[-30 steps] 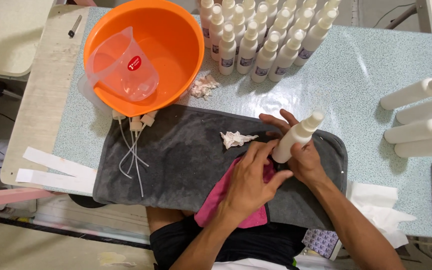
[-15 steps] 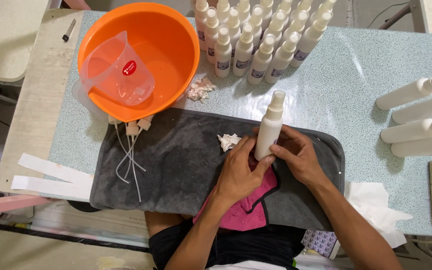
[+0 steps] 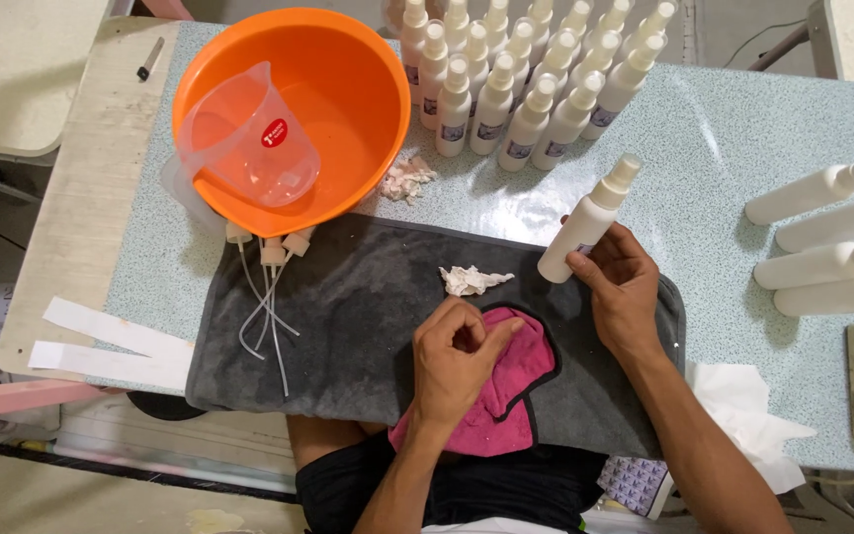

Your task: The person inserts a spray pump mechanism into a white plastic bottle, then screws on the spray nozzle cap. They wipe the bottle with a cloth and place it with other finished bottles. The person repeats the process with another bottle.

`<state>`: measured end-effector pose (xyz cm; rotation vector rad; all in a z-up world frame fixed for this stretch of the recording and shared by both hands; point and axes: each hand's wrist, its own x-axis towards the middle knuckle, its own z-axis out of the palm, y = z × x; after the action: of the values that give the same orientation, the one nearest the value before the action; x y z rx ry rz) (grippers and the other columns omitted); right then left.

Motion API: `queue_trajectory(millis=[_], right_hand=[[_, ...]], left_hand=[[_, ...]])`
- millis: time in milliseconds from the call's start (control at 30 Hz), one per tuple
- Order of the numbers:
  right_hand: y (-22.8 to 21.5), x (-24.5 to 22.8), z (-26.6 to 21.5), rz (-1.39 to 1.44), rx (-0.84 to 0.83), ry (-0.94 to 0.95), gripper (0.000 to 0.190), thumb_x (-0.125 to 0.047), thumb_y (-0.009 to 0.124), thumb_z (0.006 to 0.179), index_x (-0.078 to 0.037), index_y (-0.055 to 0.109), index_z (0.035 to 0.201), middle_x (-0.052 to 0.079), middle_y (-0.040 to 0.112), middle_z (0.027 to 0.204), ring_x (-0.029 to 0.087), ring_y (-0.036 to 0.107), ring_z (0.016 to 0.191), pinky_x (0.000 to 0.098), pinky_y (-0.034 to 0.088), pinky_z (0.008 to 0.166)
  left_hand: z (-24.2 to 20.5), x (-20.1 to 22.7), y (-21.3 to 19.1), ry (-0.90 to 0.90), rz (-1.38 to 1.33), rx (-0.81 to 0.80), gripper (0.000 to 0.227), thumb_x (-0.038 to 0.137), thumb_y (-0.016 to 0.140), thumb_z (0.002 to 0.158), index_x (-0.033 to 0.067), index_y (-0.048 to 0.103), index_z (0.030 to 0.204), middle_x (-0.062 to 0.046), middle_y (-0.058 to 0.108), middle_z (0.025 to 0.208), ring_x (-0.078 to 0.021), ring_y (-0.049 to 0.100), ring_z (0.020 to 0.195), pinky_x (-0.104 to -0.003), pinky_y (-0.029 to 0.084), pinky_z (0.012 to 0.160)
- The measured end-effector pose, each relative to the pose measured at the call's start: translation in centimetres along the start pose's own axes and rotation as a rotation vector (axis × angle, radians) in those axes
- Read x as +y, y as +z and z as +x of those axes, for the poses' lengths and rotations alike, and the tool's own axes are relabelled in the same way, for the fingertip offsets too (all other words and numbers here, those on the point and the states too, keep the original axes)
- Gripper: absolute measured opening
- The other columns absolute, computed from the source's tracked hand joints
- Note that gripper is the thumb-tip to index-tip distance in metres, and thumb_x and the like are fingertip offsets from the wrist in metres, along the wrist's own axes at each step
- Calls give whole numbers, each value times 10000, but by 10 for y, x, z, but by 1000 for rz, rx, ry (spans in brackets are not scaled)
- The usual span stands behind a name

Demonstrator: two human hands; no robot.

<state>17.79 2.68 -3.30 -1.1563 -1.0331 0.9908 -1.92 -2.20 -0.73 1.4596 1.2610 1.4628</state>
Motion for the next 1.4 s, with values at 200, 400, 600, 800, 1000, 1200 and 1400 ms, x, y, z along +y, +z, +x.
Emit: queue_trajectory(millis=[200,400,600,800,1000,1200,1400], right_hand=[[-7,-1,6,-84,44,-53,560,-27,829,836,-49,605,1349,90,701,1225,182,664,1155,303,560,970],[-11,-31,25,-107,24,-81,539,17,746,915,-5,530,1409,199,628,1341,328,616,1249,428,523,1061],[-9,-46,47,127,47,48,491,-31,781,887,-82,593,1338,67,686,1279,133,682,1148,249,601,1044],[-33,-7,74,5,68,-64,551,-29,859,839,-77,589,1317,62,687,1256,136,675,1148,292,619,1025],[-9,-7,88,-208,110,-250,511,57,865,870,-12,595,1298,144,694,1174,228,678,1105,376,602,998],[-7,13,104,-232,171,-334,491,119,844,849,20,620,1274,200,668,1153,333,685,1100,456,599,973],[-4,24,114,-279,147,-318,508,160,817,827,20,616,1272,173,665,1151,306,677,1118,476,584,1003]], left_hand=[[-20,-18,2,-12,48,23,602,146,799,932,121,344,540,-52,423,481,-195,491,437,-280,371,458],[-11,-8,0,53,108,61,402,140,846,847,82,500,652,-148,533,585,-359,615,539,-373,454,475],[-20,-19,3,106,134,60,465,106,859,831,95,460,594,-83,505,560,-288,608,511,-300,466,487],[-16,-18,2,118,109,37,476,121,852,840,101,451,585,-96,474,550,-317,571,487,-325,447,473],[-18,-18,1,131,103,5,587,154,755,961,119,348,540,-53,397,492,-272,516,433,-284,400,442],[-16,-13,-2,168,50,-35,529,136,346,1119,96,410,595,-111,403,522,-329,487,458,-357,410,478],[-15,-10,-9,225,-6,-164,484,335,229,1045,162,483,671,-33,442,575,-243,509,510,-338,414,515]])
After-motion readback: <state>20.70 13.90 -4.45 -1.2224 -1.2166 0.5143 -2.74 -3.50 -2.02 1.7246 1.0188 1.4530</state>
